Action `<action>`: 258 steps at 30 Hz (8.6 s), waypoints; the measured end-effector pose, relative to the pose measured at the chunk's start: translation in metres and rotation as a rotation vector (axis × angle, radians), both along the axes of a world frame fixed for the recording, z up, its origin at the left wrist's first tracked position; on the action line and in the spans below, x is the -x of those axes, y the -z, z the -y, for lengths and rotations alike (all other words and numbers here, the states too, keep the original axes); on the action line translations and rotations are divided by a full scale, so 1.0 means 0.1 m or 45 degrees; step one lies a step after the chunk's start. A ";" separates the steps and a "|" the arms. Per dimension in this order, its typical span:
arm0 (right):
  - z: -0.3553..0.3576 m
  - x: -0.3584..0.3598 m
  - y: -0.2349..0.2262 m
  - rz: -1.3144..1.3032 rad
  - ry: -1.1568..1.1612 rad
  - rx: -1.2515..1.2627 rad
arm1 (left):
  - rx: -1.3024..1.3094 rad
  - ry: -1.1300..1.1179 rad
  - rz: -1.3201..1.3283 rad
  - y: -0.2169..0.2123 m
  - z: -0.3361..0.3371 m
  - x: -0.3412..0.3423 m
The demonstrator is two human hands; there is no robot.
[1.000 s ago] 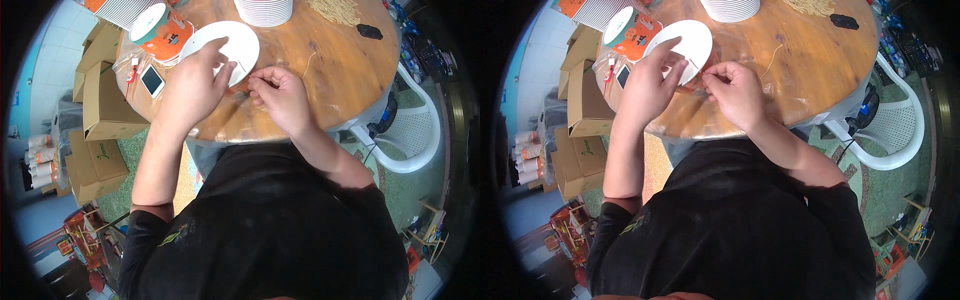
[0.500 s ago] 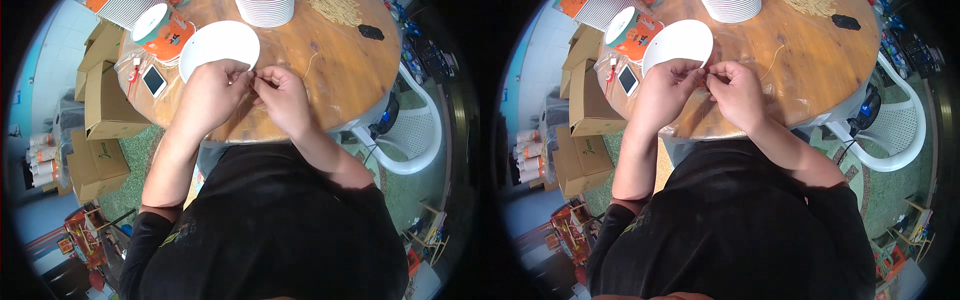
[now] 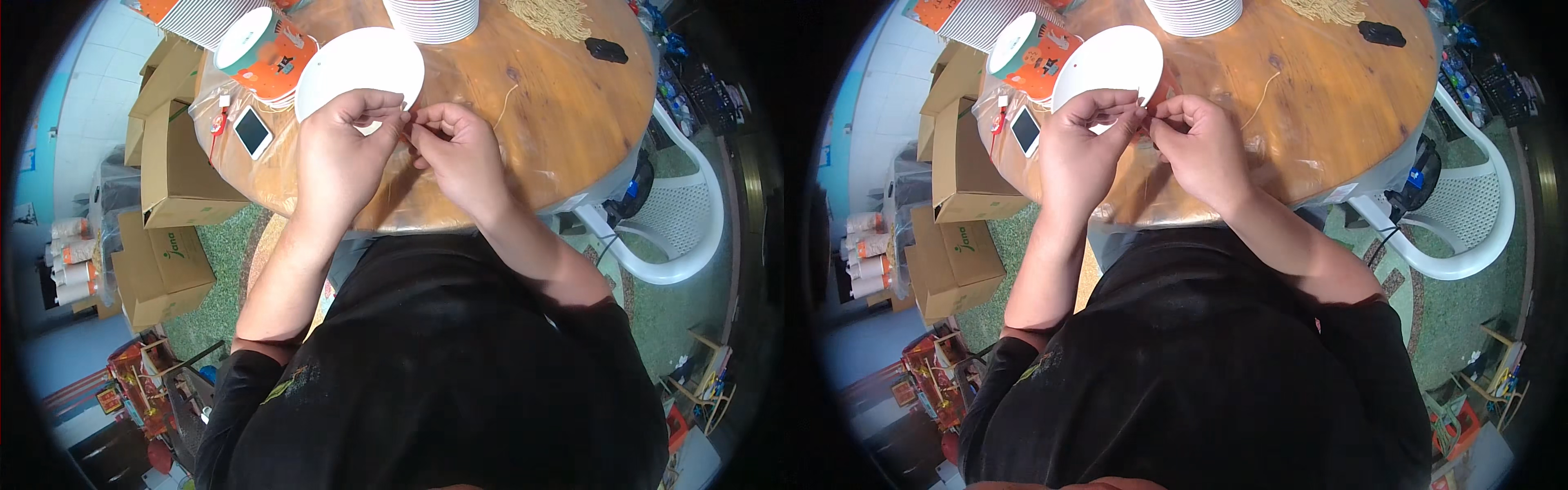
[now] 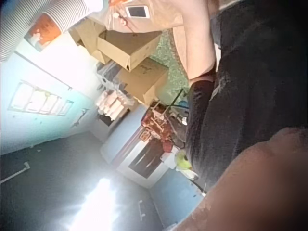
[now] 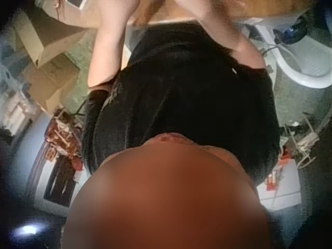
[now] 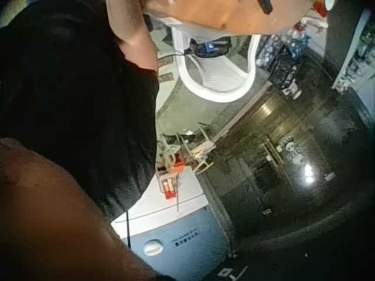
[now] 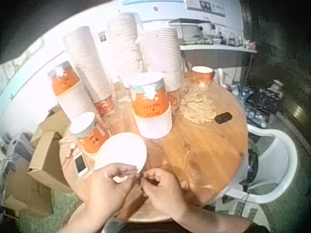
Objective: Tying thin strings or elastic bands onto the edges of paper bowls.
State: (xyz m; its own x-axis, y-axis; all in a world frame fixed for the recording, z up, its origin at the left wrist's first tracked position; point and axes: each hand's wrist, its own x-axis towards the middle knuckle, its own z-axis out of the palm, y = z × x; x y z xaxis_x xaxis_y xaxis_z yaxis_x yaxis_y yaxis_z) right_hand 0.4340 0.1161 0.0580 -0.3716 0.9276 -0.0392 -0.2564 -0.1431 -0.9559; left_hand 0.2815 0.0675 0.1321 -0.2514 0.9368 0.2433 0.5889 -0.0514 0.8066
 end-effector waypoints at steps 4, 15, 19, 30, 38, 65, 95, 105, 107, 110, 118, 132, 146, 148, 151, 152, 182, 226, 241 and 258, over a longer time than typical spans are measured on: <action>0.02 -0.03 0.02 -0.085 -0.078 0.023 | -0.107 -0.078 0.030 0.11 -0.02 0.01; -0.15 -0.74 -0.36 0.727 -0.261 -0.761 | -0.331 0.144 -0.241 0.09 0.09 0.08; -0.25 -0.80 -0.69 0.940 -0.300 -0.833 | -0.267 0.256 -0.229 0.02 0.10 0.09; -0.50 -0.62 -0.84 0.903 -0.042 -1.692 | -0.001 0.326 -0.128 -0.11 -0.03 0.04; -0.61 -0.67 -0.82 0.866 -0.027 -1.778 | 0.159 0.454 -0.066 -0.19 -0.11 0.08; -0.36 -0.70 -0.18 0.499 0.768 -1.344 | 0.456 0.579 0.217 -0.12 -0.44 0.03; 0.03 -0.43 -0.07 0.445 0.671 -0.996 | 0.476 0.483 0.240 -0.18 -0.44 -0.08; -0.03 -0.37 -0.04 0.250 0.501 -0.602 | 0.424 0.464 0.114 -0.16 -0.45 -0.06; -0.06 -0.38 -0.07 0.260 0.439 -0.474 | 0.426 0.463 0.103 -0.13 -0.44 -0.04; -0.11 -0.38 -0.06 0.168 0.331 -0.297 | 0.335 0.462 0.197 -0.10 -0.44 -0.07; -0.07 -0.54 -0.15 -0.353 0.023 0.387 | -0.022 0.511 0.079 0.01 -0.37 -0.07; -0.14 -0.59 -0.06 -0.771 -0.343 0.701 | -0.424 0.539 -0.542 0.07 -0.28 -0.07; -0.15 -0.61 0.01 -0.728 -0.266 0.671 | -0.411 0.508 -0.544 0.07 -0.29 -0.09; -0.16 -0.61 0.01 -0.760 -0.280 0.687 | -0.368 0.519 -0.500 0.05 -0.28 -0.09; -0.12 -0.61 -0.04 -0.690 -0.252 0.662 | -0.356 0.530 -0.498 0.05 -0.27 -0.09; -0.11 -0.61 -0.08 -0.596 -0.258 0.613 | -0.353 0.529 -0.499 0.06 -0.28 -0.08; -0.30 -0.53 0.02 0.405 0.500 -1.311 | -0.043 0.431 -0.100 0.06 -0.32 -0.08; -0.42 -0.68 -0.05 0.358 0.548 -1.525 | 0.536 0.413 0.041 -0.29 -0.44 -0.20; -0.29 -0.65 0.05 0.396 0.458 -1.655 | 0.454 0.427 0.059 -0.19 -0.46 -0.18; -0.06 -0.55 -0.05 -0.070 0.090 -0.347 | 0.304 0.478 0.305 -0.21 -0.42 -0.16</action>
